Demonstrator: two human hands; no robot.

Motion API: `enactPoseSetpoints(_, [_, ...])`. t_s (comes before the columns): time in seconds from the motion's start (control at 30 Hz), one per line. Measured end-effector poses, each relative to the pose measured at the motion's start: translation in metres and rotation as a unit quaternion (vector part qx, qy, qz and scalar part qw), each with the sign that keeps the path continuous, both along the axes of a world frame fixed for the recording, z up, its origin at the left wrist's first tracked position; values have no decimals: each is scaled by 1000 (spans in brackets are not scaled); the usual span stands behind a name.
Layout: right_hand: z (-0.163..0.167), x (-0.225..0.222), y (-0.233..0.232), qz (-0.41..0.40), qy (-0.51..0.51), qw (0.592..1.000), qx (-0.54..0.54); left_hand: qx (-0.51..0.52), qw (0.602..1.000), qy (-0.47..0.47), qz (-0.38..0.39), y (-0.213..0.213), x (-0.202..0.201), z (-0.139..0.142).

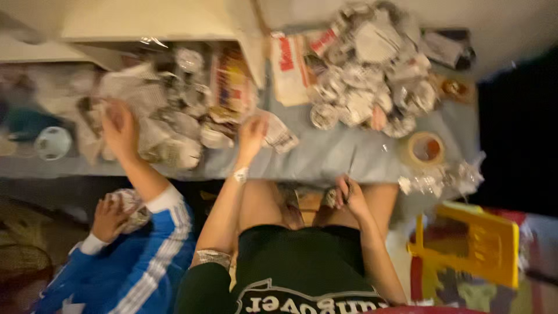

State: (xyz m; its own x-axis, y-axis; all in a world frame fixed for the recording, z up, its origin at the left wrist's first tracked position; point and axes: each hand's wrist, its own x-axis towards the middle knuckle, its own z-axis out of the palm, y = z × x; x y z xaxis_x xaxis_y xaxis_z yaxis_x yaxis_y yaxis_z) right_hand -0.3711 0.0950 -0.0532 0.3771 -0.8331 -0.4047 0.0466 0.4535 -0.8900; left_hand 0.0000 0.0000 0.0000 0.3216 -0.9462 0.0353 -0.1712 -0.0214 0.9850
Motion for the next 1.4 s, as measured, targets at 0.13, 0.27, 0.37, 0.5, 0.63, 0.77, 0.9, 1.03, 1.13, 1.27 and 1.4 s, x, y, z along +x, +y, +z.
enactPoseSetpoints(0.13, [-16, -65, 20, -18, -45, 999, -23, 41, 978, -125, -164, 23, -166, -38])
enactPoseSetpoints(0.27, [-13, -109, 35, -31, -50, 998, -29, -9, 949, -198, -245, 6, -268, -42])
enactPoseSetpoints(0.37, [-10, -138, 49, -68, -36, 997, -12, -59, 946, -252, -193, -9, -324, -42])
enactPoseSetpoints(0.5, [1, -164, 66, -111, -43, 993, 26, -10, 965, -208, -159, -31, -365, -38])
enactPoseSetpoints(0.63, [16, -177, 66, -84, -24, 995, 45, 27, 984, -109, -135, -33, -368, -35])
enactPoseSetpoints(0.77, [22, -174, 51, 12, -18, 1000, -17, 90, 976, -15, -199, -36, -360, -36])
enactPoseSetpoints(0.9, [25, -159, 21, 105, -107, 984, 95, 148, 954, 125, -228, -35, -357, -33])
enactPoseSetpoints(1.03, [6, -148, -20, 117, -92, 987, 67, 156, 961, 80, -213, -36, -355, -34])
enactPoseSetpoints(1.13, [10, -148, -36, 119, -50, 992, 15, 169, 963, 47, -205, -34, -353, -27])
enactPoseSetpoints(1.27, [20, -148, -40, 99, -29, 995, 15, 188, 959, 24, -209, -22, -347, -17])
enactPoseSetpoints(1.4, [32, -142, -37, 108, 43, 993, 5, 159, 968, -23, -193, -9, -339, -11])
